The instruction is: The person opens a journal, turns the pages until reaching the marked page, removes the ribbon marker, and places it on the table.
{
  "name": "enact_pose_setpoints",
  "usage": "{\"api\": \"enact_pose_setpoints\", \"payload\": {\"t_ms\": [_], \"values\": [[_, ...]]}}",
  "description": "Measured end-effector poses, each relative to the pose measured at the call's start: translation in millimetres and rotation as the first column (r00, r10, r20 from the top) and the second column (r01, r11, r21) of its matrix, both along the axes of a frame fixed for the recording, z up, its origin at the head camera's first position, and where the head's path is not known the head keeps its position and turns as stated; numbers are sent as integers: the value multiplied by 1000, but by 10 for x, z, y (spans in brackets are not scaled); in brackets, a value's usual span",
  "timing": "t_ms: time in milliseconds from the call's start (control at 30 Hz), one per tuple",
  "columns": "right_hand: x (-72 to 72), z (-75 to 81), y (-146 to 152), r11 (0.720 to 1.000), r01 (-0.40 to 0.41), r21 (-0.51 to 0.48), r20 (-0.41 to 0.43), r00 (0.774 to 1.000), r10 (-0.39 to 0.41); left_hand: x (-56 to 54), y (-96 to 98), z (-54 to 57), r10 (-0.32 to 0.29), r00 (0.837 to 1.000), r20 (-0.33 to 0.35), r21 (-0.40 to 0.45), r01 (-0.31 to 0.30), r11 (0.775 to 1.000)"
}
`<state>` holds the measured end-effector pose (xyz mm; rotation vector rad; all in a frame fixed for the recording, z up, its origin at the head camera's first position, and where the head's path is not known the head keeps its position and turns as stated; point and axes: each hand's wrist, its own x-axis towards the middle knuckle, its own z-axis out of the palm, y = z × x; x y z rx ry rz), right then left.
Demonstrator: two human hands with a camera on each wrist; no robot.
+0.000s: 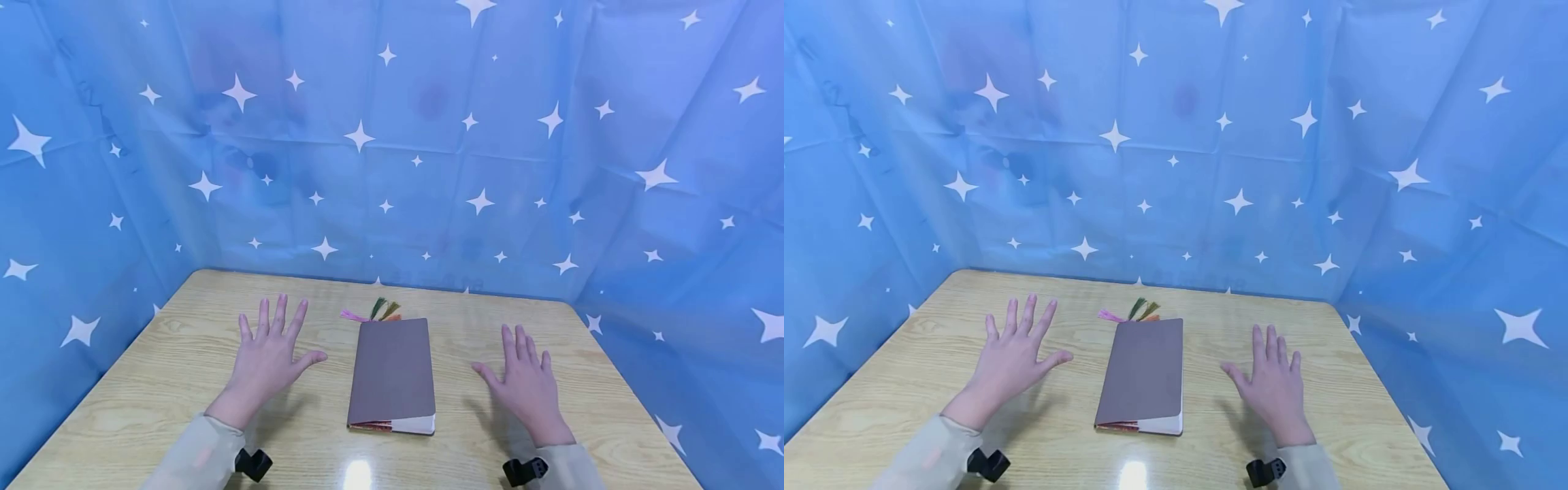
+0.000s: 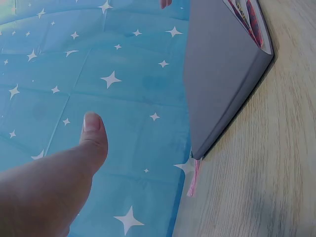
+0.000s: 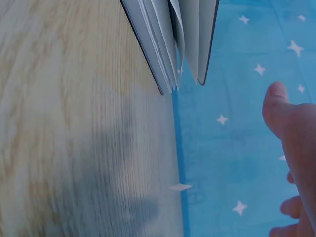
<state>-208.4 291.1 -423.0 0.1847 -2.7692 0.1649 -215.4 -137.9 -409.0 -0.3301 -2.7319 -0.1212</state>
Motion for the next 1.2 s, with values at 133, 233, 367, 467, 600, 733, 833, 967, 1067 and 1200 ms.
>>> {"api": "enact_pose_setpoints", "payload": {"t_ms": [133, 233, 367, 467, 600, 733, 833, 967, 1067, 1200], "values": [[7, -13, 6, 1000, -4, -7, -34, 999, 4, 7, 7, -8, -10, 1000, -16, -1, 10, 1000], [7, -23, -1, 1000, -9, -24, -51, 999, 8, 2, 23, -11, -20, 999, -32, 7, 20, 1000], [8, -33, -17, 999, -12, -37, -99, 995, 9, -7, 47, -23, -19, 999, -47, 30, 20, 999], [7, -33, -30, 999, -29, -43, -169, 985, 21, -8, 57, -31, -19, 998, -59, 55, 23, 998], [5, -35, -39, 998, -56, -39, -245, 969, 45, -6, 73, -34, -29, 995, -96, 89, 37, 995], [-2, -40, -53, 997, -79, -24, -284, 956, 69, -9, 108, -30, -44, 992, -122, 103, 57, 993], [-9, -43, -91, 994, -112, -18, -312, 945, 101, -9, 155, -18, -66, 991, -115, 100, 78, 992], [-21, -49, -158, 988, -155, 2, -356, 923, 145, 4, 236, -7, -101, 988, -120, 81, 111, 991], [-28, -59, -197, 986, -167, 18, -375, 913, 162, 20, 292, -14, -124, 983, -135, 69, 135, 988], [-35, -74, -240, 983, -181, 30, -382, 907, 179, 45, 365, -24, -157, 980, -124, 71, 166, 984]]}}
